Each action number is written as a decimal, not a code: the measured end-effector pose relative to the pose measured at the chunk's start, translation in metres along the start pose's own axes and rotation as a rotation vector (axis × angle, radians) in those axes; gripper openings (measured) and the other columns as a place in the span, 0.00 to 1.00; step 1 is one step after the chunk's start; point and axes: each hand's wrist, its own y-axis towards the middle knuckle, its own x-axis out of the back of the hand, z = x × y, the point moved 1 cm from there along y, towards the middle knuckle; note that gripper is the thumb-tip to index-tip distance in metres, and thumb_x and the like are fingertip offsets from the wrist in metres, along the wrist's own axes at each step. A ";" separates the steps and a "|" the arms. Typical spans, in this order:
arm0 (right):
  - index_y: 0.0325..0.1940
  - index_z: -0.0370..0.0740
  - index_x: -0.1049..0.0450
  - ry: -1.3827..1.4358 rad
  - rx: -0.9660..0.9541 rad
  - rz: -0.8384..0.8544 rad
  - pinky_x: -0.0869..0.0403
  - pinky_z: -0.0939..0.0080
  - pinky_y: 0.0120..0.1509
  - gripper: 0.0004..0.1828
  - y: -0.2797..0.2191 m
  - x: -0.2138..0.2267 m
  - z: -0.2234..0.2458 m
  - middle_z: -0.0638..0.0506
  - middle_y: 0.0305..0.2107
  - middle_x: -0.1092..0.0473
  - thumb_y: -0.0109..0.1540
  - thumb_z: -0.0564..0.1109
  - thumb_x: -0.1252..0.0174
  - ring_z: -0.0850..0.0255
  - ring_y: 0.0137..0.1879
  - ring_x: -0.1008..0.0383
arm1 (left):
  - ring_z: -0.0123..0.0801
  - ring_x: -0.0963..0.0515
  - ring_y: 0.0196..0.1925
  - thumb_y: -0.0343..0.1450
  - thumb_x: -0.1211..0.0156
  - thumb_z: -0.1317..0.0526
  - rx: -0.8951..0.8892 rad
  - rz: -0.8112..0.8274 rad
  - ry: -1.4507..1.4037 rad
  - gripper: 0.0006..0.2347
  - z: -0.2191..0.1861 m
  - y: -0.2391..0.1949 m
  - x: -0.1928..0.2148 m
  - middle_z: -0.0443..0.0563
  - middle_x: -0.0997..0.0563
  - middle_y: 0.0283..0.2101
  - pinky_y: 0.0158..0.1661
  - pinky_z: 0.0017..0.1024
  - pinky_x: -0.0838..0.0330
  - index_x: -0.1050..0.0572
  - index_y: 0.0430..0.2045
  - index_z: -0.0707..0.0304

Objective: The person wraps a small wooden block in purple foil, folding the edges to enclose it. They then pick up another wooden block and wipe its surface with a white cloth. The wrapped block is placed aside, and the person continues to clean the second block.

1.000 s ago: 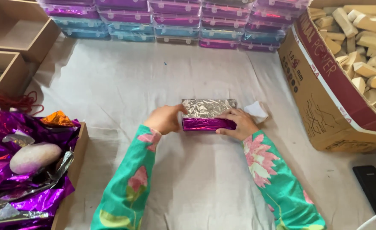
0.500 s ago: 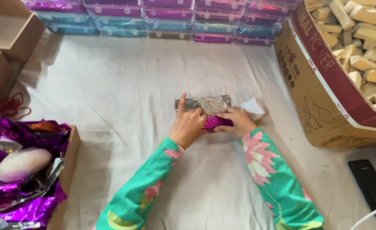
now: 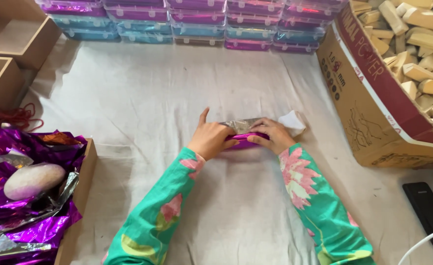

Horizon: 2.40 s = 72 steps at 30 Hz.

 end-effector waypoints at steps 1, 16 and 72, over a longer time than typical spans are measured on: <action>0.49 0.46 0.18 0.033 -0.018 -0.006 0.30 0.53 0.61 0.21 -0.001 -0.001 -0.003 0.51 0.47 0.25 0.59 0.60 0.35 0.53 0.56 0.25 | 0.44 0.16 0.37 0.68 0.36 0.48 0.030 0.023 -0.060 0.10 0.003 0.000 0.000 0.50 0.16 0.28 0.69 0.64 0.60 0.16 0.34 0.48; 0.40 0.42 0.19 0.047 -0.170 -0.039 0.27 0.54 0.56 0.20 0.007 0.000 0.009 0.49 0.40 0.23 0.61 0.61 0.36 0.54 0.49 0.24 | 0.45 0.21 0.49 0.70 0.43 0.43 0.128 0.058 -0.184 0.16 0.018 0.001 -0.015 0.51 0.18 0.41 0.57 0.54 0.39 0.15 0.35 0.50; 0.68 0.47 0.31 0.455 -0.143 -0.072 0.25 0.63 0.53 0.32 0.005 0.006 0.039 0.57 0.45 0.27 0.60 0.48 0.32 0.65 0.43 0.27 | 0.47 0.14 0.44 0.69 0.31 0.61 0.091 0.023 -0.595 0.38 0.014 0.000 -0.007 0.55 0.15 0.47 0.46 0.37 0.22 0.51 0.73 0.55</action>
